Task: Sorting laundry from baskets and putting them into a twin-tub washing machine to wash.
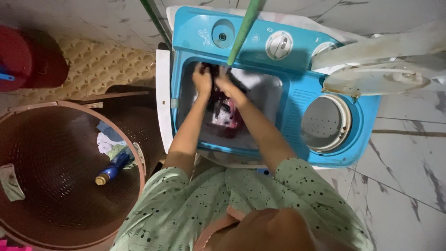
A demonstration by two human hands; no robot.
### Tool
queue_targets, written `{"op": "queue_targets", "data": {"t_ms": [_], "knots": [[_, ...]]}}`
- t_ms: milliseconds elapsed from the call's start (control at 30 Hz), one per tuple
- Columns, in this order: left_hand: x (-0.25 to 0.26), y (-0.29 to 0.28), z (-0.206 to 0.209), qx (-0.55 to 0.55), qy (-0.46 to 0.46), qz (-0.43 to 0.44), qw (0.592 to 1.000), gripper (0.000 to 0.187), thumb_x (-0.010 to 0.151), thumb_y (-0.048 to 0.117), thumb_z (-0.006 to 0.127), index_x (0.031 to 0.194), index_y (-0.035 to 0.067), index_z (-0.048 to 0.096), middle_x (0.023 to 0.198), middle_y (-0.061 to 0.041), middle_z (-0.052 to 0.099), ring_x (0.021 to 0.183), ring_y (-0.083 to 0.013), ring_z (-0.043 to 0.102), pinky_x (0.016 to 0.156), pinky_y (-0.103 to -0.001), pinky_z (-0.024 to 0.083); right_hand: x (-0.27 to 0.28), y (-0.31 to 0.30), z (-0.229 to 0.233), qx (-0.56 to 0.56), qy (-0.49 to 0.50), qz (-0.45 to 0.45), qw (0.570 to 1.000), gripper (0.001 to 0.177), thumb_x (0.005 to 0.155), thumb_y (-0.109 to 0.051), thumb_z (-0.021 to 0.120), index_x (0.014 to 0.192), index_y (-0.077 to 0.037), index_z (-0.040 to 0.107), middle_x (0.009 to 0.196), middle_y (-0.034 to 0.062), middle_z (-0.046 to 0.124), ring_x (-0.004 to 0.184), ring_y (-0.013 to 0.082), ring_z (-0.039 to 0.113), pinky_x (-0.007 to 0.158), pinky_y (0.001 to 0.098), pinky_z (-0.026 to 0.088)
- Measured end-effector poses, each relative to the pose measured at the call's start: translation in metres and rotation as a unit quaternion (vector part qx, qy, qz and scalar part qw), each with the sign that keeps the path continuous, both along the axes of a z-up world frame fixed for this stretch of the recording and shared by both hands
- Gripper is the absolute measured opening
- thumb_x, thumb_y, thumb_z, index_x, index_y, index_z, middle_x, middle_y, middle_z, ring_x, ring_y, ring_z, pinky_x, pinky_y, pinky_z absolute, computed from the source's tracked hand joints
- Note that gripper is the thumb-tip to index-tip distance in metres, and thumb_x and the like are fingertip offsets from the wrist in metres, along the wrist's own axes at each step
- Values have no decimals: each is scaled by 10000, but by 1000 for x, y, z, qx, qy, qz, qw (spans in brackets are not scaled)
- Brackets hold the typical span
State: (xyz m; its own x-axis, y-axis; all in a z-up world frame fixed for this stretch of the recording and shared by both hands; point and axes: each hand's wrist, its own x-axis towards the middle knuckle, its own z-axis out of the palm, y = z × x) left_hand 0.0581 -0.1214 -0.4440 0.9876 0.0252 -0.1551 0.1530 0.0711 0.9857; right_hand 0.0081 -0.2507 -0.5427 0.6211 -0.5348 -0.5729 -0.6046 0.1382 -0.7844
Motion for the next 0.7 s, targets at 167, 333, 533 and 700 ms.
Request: {"op": "queue_targets", "data": {"t_ms": [167,333,533,700], "knots": [[-33,16,71,216,-163,-180,946,252,896,243,740,1007,16,749,1029,-142,722,1003,-280,698,936,-369,524,-47,9,39,-137,-296,184,927,407,1002,-128,656,1354,49,556,1280,165,602,1184,287,553,988,438,463],[-54,8,37,-153,96,10,983,481,979,486,578,1122,74,779,1097,-70,773,1054,-306,685,942,-381,534,-87,14,69,35,-185,-79,979,435,972,-139,504,1350,17,652,1133,88,629,1037,212,563,931,366,487],[-58,-26,-33,-573,499,-209,616,803,945,736,487,1311,42,658,1230,-185,704,1115,-404,659,1024,-568,540,-165,13,137,305,-480,-164,806,221,1088,-191,492,1196,-1,522,1236,130,579,1211,297,567,1137,476,464],[-37,-46,-40,-674,331,-326,575,528,861,566,644,1091,96,712,1083,-209,725,965,-409,685,876,-545,567,-176,61,387,272,-519,-153,796,612,1015,-434,536,1437,9,543,1419,178,611,1319,331,604,1192,510,457]]}}
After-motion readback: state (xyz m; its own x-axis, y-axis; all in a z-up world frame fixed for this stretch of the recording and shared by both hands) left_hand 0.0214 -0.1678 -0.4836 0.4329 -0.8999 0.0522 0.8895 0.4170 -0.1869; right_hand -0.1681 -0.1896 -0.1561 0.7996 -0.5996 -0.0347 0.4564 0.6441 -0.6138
